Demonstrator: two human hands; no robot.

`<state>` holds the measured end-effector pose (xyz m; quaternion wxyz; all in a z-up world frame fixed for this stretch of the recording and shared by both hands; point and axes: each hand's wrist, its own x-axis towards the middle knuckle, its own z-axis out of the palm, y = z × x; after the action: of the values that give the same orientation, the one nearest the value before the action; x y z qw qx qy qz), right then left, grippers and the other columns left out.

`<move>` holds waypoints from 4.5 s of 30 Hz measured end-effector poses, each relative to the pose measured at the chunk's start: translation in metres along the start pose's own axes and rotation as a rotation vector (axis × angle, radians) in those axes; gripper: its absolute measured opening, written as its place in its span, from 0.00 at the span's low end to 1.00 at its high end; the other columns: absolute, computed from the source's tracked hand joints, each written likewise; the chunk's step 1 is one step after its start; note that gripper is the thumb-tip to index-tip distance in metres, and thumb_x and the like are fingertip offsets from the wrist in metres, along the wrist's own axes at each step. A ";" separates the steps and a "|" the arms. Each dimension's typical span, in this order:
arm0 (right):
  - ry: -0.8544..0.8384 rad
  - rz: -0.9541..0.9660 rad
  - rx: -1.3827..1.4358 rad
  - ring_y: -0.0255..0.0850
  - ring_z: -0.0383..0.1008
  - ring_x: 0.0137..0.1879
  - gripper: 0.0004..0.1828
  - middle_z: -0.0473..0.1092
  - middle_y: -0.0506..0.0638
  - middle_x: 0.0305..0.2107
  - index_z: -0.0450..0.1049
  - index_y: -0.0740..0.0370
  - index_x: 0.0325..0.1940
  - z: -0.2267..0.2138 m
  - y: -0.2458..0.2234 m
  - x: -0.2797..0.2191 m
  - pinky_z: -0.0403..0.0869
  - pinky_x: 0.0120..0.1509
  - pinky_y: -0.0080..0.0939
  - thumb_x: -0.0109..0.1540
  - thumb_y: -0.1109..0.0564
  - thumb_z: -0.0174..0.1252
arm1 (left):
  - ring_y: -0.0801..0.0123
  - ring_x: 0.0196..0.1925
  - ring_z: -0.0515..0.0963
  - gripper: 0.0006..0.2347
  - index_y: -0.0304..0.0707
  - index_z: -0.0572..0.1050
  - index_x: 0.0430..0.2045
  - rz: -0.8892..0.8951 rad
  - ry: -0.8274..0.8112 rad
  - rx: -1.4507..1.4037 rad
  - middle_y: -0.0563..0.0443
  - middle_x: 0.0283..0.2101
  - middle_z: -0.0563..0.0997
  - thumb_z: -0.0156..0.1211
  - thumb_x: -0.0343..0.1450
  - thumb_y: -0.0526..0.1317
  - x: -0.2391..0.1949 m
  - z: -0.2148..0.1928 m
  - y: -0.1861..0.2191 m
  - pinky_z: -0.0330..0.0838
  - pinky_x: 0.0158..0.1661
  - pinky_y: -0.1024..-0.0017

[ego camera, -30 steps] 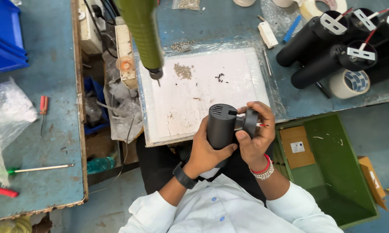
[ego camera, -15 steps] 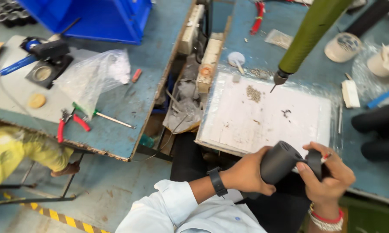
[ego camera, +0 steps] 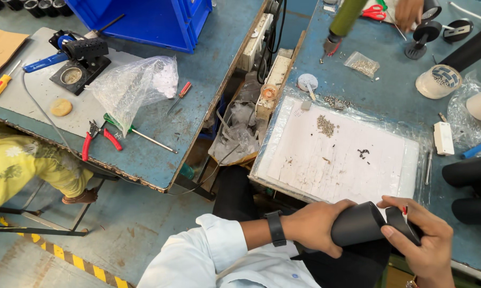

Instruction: The person assembles a black cylindrical light fixture by inserting an LED driver and internal wiring into the housing, then mounting a swivel bracket using screws and a power driver.

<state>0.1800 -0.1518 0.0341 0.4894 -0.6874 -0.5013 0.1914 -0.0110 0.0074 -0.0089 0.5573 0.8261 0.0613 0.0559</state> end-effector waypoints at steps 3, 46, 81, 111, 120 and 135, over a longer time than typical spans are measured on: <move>0.076 -0.020 0.018 0.39 0.76 0.51 0.26 0.77 0.58 0.48 0.76 0.73 0.57 0.001 0.003 -0.002 0.72 0.56 0.33 0.55 0.61 0.64 | 0.50 0.42 0.85 0.43 0.29 0.65 0.65 0.031 0.042 -0.121 0.34 0.43 0.83 0.69 0.53 0.48 0.003 0.005 -0.006 0.78 0.44 0.63; 0.317 0.218 0.769 0.49 0.76 0.55 0.06 0.72 0.57 0.44 0.75 0.74 0.41 0.034 0.047 -0.046 0.76 0.62 0.50 0.66 0.64 0.58 | 0.47 0.38 0.84 0.41 0.31 0.68 0.59 -0.024 -0.156 0.092 0.36 0.36 0.83 0.71 0.49 0.49 -0.007 -0.009 -0.017 0.78 0.40 0.61; 0.460 0.068 -0.455 0.39 0.75 0.41 0.32 0.76 0.50 0.43 0.74 0.64 0.50 -0.081 -0.058 -0.042 0.74 0.48 0.38 0.48 0.50 0.78 | 0.61 0.46 0.85 0.26 0.36 0.74 0.54 -0.113 0.231 0.033 0.43 0.44 0.86 0.73 0.60 0.39 0.028 -0.037 -0.021 0.76 0.51 0.63; 0.502 0.048 -0.917 0.59 0.71 0.65 0.36 0.70 0.62 0.61 0.74 0.66 0.62 -0.099 -0.030 0.016 0.70 0.69 0.53 0.50 0.58 0.75 | 0.67 0.40 0.86 0.10 0.27 0.79 0.41 -0.138 0.770 -0.017 0.42 0.37 0.86 0.65 0.69 0.33 0.022 -0.084 -0.102 0.79 0.43 0.73; 0.746 -0.190 -0.114 0.37 0.78 0.55 0.20 0.75 0.53 0.54 0.76 0.64 0.56 -0.061 0.072 0.196 0.78 0.57 0.35 0.60 0.62 0.70 | 0.66 0.39 0.87 0.09 0.28 0.80 0.38 -0.163 0.778 0.020 0.42 0.35 0.86 0.64 0.68 0.34 0.023 -0.085 -0.098 0.79 0.38 0.72; 0.575 0.431 -0.659 0.70 0.61 0.64 0.62 0.41 0.73 0.70 0.44 0.48 0.77 -0.144 0.207 0.432 0.66 0.65 0.56 0.48 0.56 0.76 | 0.68 0.32 0.90 0.08 0.37 0.85 0.34 -0.574 0.650 0.080 0.42 0.25 0.88 0.66 0.65 0.37 0.038 -0.073 -0.205 0.81 0.43 0.71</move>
<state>0.5758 0.1543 0.0180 0.3136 -0.9189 -0.2261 -0.0780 0.0066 0.1566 -0.1710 0.4698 0.7360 0.4627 0.1533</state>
